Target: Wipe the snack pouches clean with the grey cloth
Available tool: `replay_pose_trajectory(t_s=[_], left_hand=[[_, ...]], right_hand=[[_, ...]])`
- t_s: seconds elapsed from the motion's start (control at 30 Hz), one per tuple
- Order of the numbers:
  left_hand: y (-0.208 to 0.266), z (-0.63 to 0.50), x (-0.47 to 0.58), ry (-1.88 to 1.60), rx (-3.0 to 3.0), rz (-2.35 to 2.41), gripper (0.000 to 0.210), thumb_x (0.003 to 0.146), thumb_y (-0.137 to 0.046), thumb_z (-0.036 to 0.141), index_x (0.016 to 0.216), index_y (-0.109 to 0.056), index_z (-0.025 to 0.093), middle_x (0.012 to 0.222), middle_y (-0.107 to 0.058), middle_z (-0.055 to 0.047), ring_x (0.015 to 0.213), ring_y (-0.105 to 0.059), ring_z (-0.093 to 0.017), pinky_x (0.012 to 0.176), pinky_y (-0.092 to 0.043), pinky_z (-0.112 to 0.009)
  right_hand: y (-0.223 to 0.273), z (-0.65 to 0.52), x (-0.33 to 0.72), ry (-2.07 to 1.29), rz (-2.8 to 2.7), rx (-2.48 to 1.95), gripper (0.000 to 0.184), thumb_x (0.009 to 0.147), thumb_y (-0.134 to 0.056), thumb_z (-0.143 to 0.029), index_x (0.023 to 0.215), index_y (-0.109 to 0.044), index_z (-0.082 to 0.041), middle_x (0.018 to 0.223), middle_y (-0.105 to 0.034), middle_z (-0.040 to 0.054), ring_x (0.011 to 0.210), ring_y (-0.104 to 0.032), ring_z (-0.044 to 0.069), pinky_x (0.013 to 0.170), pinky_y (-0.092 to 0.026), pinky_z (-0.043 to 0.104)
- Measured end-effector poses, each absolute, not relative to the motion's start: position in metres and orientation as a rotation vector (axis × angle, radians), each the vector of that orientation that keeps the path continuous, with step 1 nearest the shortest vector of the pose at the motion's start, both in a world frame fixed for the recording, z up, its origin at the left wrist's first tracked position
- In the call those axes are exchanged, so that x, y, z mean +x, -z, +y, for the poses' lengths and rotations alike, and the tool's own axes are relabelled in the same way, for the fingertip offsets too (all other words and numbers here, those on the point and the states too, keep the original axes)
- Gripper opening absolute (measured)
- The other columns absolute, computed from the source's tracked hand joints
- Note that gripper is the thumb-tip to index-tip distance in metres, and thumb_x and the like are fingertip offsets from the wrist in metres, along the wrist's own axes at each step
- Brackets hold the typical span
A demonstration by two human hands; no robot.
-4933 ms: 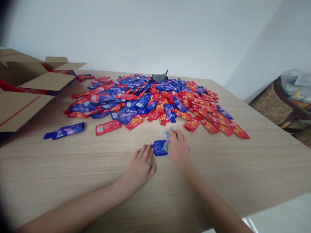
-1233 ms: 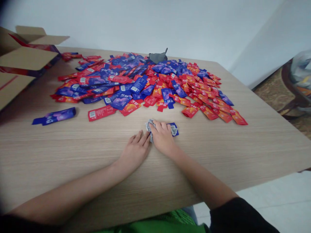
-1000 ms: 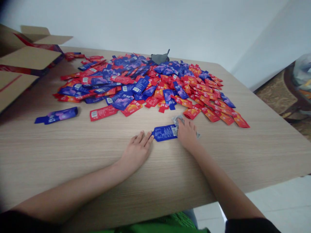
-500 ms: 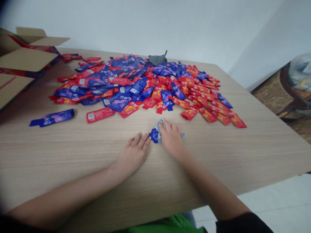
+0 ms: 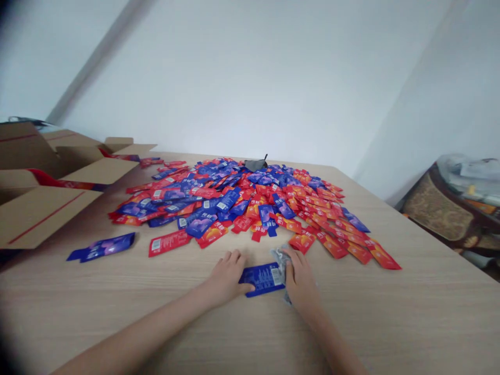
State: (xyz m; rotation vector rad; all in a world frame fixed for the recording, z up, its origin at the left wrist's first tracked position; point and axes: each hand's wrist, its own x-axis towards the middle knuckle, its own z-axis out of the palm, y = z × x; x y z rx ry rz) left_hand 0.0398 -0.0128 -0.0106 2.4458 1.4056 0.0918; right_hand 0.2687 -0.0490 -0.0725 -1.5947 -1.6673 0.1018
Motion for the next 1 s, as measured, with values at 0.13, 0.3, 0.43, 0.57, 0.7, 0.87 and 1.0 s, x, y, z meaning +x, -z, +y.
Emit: replay_pose_trajectory(t_s=[0.13,0.3,0.43,0.57,0.7,0.87,1.0], left_hand=[[0.019,-0.005,0.051,-0.088,2.460,1.252,0.056,0.063,-0.081,0.043,0.113,-0.066,0.021,0.115,-0.068,-0.008,0.103,-0.065,-0.028,0.086,-0.053,-0.035],[0.009,0.026,0.043,-0.267,2.530,1.271,0.032,0.086,-0.052,0.016,0.115,-0.063,0.024,0.103,-0.073,-0.003,0.095,-0.069,-0.019,0.077,-0.051,-0.025],[-0.022,0.092,0.027,-0.509,2.594,1.484,0.066,0.084,-0.039,0.001,0.144,-0.041,0.027,0.135,-0.061,-0.008,0.115,-0.062,-0.021,0.095,-0.047,-0.034],[-0.035,0.165,0.004,-0.773,2.605,1.760,0.066,0.087,-0.033,0.003,0.150,-0.035,0.023,0.156,-0.038,-0.008,0.142,-0.034,-0.028,0.112,-0.032,-0.048],[-0.003,0.204,-0.017,-0.746,2.533,1.934,0.058,0.089,-0.035,0.013,0.146,-0.045,0.018,0.150,-0.046,-0.012,0.140,-0.038,-0.035,0.109,-0.031,-0.057],[0.039,0.214,-0.025,-0.738,2.525,2.024,0.054,0.095,-0.035,0.033,0.147,-0.044,0.020,0.154,-0.041,-0.010,0.141,-0.036,-0.033,0.116,-0.019,-0.054],[0.045,0.217,-0.024,-0.753,2.528,2.053,0.056,0.096,-0.034,0.040,0.149,-0.039,0.023,0.156,-0.037,-0.008,0.143,-0.033,-0.032,0.117,-0.017,-0.053]], right_hand=[[0.074,-0.053,0.272,-0.173,-1.650,-1.572,0.033,0.095,-0.038,-0.029,0.114,-0.064,-0.022,0.122,-0.064,0.0091,0.119,-0.056,0.022,0.105,-0.044,0.043],[0.073,-0.054,0.292,-0.204,-1.560,-1.604,0.033,0.093,-0.042,-0.034,0.110,-0.067,-0.021,0.120,-0.066,0.0103,0.117,-0.060,0.024,0.103,-0.047,0.043],[0.047,-0.041,0.300,-0.203,-1.614,-1.581,0.030,0.092,-0.043,-0.034,0.106,-0.067,-0.021,0.115,-0.069,0.0093,0.112,-0.062,0.023,0.100,-0.049,0.041],[0.026,-0.020,0.291,-0.158,-1.694,-1.578,0.029,0.091,-0.044,-0.031,0.106,-0.067,-0.022,0.113,-0.069,0.0089,0.111,-0.063,0.023,0.098,-0.050,0.041],[0.040,-0.002,0.272,-0.177,-1.784,-1.572,0.028,0.090,-0.044,-0.029,0.104,-0.068,-0.025,0.111,-0.070,0.0072,0.110,-0.064,0.023,0.099,-0.051,0.041],[0.085,0.013,0.264,-0.139,-1.832,-1.625,0.031,0.088,-0.045,-0.031,0.101,-0.072,-0.025,0.111,-0.071,0.0085,0.107,-0.066,0.025,0.095,-0.055,0.040],[0.100,0.018,0.269,-0.103,-1.846,-1.623,0.030,0.088,-0.049,-0.034,0.103,-0.073,-0.026,0.112,-0.072,0.0086,0.107,-0.067,0.025,0.092,-0.056,0.038]])
